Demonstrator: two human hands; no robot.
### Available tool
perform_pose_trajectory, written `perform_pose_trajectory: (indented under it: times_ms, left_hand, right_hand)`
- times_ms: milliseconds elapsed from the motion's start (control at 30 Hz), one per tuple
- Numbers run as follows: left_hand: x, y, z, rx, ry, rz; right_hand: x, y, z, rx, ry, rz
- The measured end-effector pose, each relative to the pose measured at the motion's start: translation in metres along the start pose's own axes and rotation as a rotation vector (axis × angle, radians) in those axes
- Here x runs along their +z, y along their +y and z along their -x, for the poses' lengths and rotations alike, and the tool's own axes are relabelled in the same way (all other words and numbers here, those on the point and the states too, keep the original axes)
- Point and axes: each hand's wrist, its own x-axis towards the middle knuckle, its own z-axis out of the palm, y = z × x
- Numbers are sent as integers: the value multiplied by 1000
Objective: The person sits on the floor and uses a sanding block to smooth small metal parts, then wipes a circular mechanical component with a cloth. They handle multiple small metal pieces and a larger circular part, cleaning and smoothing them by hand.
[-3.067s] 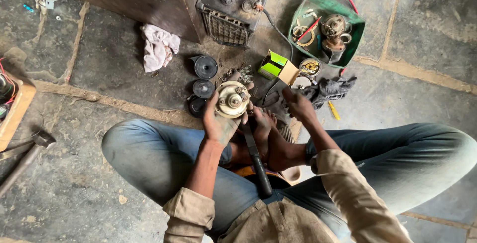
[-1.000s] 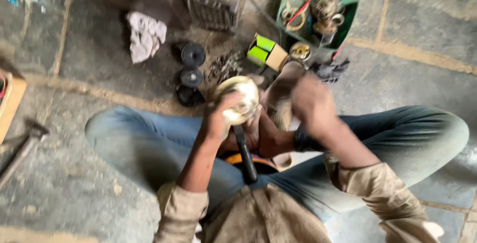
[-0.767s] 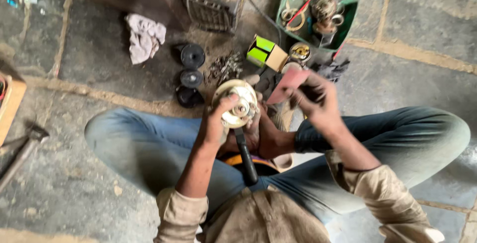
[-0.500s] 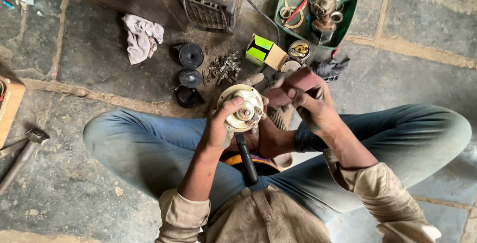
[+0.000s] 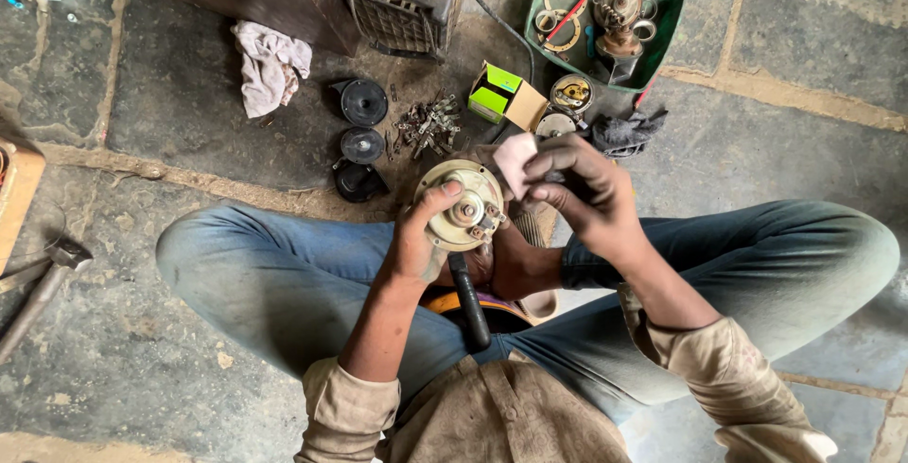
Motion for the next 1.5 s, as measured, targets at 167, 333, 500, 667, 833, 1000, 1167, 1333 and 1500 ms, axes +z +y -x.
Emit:
perform_pose_trajectory:
  times_ms: [167,333,500,667,833,1000,1167,1333,1500]
  left_hand:
    - [-5,-4,-2,40,-14,-113]
    - [-7,-1,0,7,-34,-93]
    - [-5,1,2,-73,-1,-30]
    - [1,6,0,-66,-86,31]
    - [6,9,5,-46,-41,-16]
    - [13,9,5,48,-94,-95]
    - [17,13,0,125,-73,-319]
    - [19,14,0,157,-87,-358]
    - [27,11,-1,121,-17,-188]
  right_hand:
    - [10,-22,-1,-142,-53,309]
    - [16,-24,-4,-148,-29,370]
    - [20,-18,-2,-16,35,214]
    - [13,-27,-3,-258,81,510]
    - [10,-44,0,-658,-53,856]
    - [10,-36,6,-844,-148,860]
    - [-10,-17,1,-755,-45,958]
    - [-6,-25,0,-855,-113,964]
    - [1,-45,-6,-929,-248,976]
